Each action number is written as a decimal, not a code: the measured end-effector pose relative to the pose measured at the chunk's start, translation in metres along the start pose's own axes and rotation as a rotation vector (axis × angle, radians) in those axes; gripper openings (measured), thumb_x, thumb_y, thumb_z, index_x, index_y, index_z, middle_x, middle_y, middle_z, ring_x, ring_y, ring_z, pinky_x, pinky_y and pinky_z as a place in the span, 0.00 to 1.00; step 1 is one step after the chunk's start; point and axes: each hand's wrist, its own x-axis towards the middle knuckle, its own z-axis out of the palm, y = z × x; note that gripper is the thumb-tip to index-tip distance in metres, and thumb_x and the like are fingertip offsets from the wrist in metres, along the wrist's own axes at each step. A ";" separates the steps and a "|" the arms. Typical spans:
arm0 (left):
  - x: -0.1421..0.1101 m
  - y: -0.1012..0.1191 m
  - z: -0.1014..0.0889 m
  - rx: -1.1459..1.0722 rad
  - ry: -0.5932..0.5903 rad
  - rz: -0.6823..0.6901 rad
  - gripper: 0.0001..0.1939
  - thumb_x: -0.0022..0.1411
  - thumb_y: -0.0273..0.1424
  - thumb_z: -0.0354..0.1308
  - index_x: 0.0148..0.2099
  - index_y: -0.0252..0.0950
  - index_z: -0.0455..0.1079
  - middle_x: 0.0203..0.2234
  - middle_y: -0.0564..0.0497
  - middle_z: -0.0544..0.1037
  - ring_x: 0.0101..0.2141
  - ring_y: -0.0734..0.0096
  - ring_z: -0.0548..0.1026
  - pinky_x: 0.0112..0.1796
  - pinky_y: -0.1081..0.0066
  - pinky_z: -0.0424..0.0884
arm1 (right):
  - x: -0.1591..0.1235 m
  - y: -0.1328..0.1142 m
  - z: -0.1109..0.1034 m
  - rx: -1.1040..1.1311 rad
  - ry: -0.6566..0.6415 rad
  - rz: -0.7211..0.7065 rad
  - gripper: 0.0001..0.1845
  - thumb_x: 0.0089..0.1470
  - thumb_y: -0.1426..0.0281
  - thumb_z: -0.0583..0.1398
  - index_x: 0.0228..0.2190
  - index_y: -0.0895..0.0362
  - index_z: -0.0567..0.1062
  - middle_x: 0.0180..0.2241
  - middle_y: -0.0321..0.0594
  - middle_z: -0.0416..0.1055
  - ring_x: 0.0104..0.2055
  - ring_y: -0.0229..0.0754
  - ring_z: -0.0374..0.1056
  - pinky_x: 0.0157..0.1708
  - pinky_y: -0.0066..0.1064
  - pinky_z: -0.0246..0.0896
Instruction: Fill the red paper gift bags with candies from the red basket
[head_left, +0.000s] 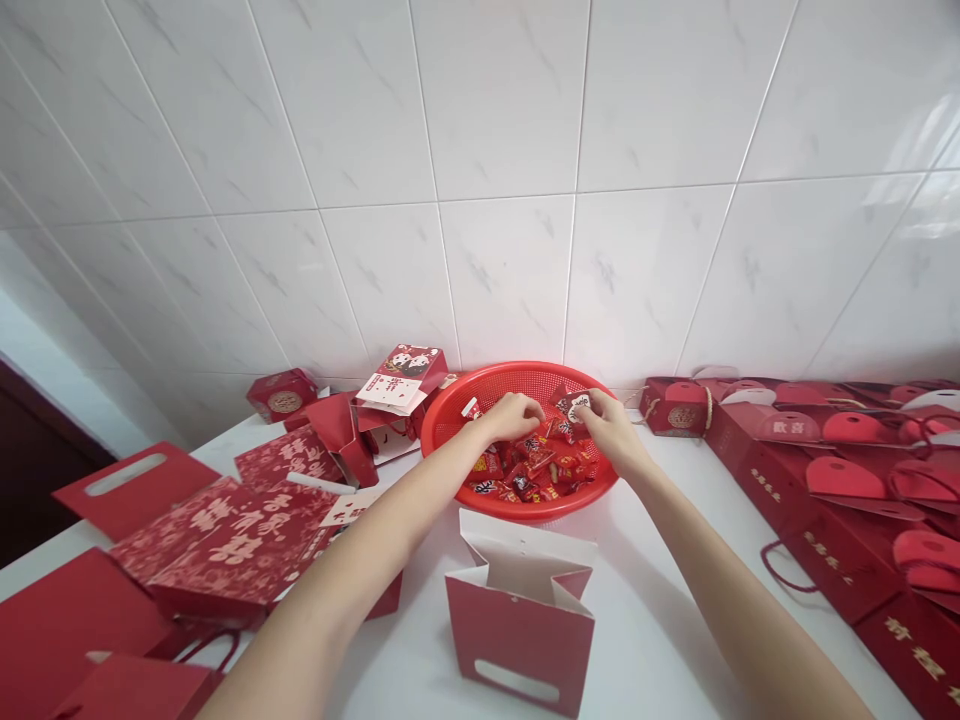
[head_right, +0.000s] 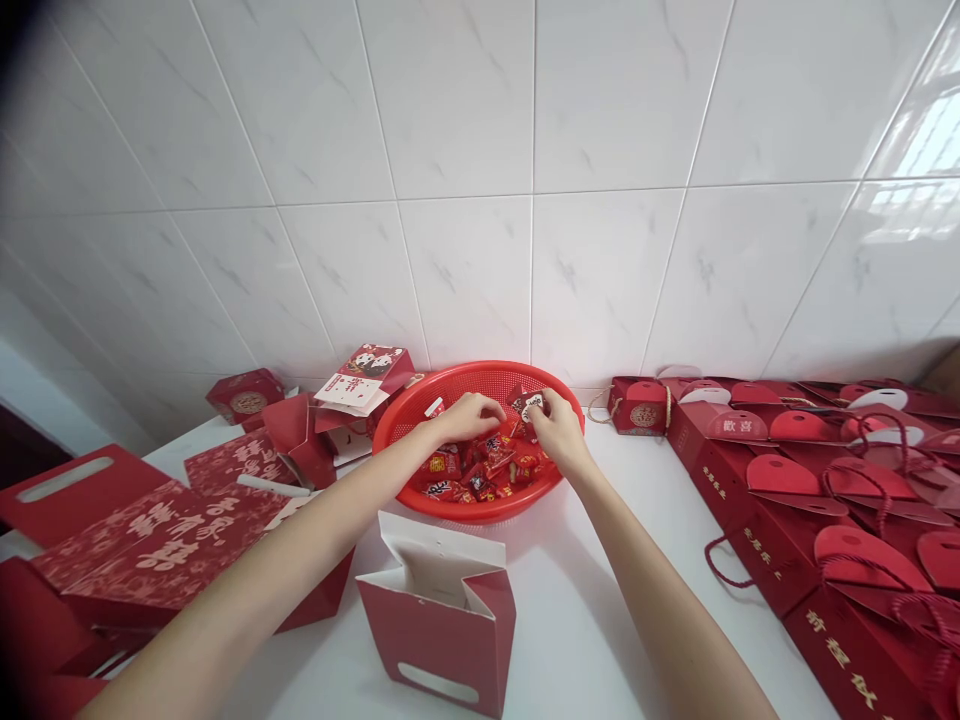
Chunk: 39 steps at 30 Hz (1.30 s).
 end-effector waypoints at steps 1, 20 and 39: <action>0.000 0.001 0.002 0.028 -0.037 0.023 0.14 0.57 0.25 0.56 0.41 0.38 0.81 0.35 0.52 0.84 0.38 0.65 0.81 0.42 0.72 0.73 | 0.000 -0.001 0.000 0.008 0.010 0.001 0.09 0.50 0.61 0.57 0.28 0.54 0.68 0.27 0.35 0.70 0.31 0.42 0.67 0.32 0.33 0.65; -0.011 0.036 0.029 0.312 -0.386 0.334 0.30 0.57 0.37 0.67 0.62 0.42 0.70 0.60 0.40 0.71 0.55 0.48 0.73 0.53 0.59 0.69 | -0.003 -0.010 -0.001 0.131 0.114 0.042 0.15 0.47 0.55 0.59 0.28 0.54 0.68 0.26 0.34 0.66 0.30 0.41 0.66 0.34 0.35 0.65; -0.002 0.030 0.020 0.156 -0.164 0.219 0.14 0.61 0.20 0.51 0.44 0.34 0.76 0.39 0.45 0.83 0.38 0.60 0.79 0.41 0.68 0.72 | -0.006 -0.017 0.001 0.155 0.095 0.055 0.16 0.44 0.57 0.57 0.32 0.55 0.71 0.27 0.36 0.66 0.31 0.43 0.66 0.31 0.35 0.67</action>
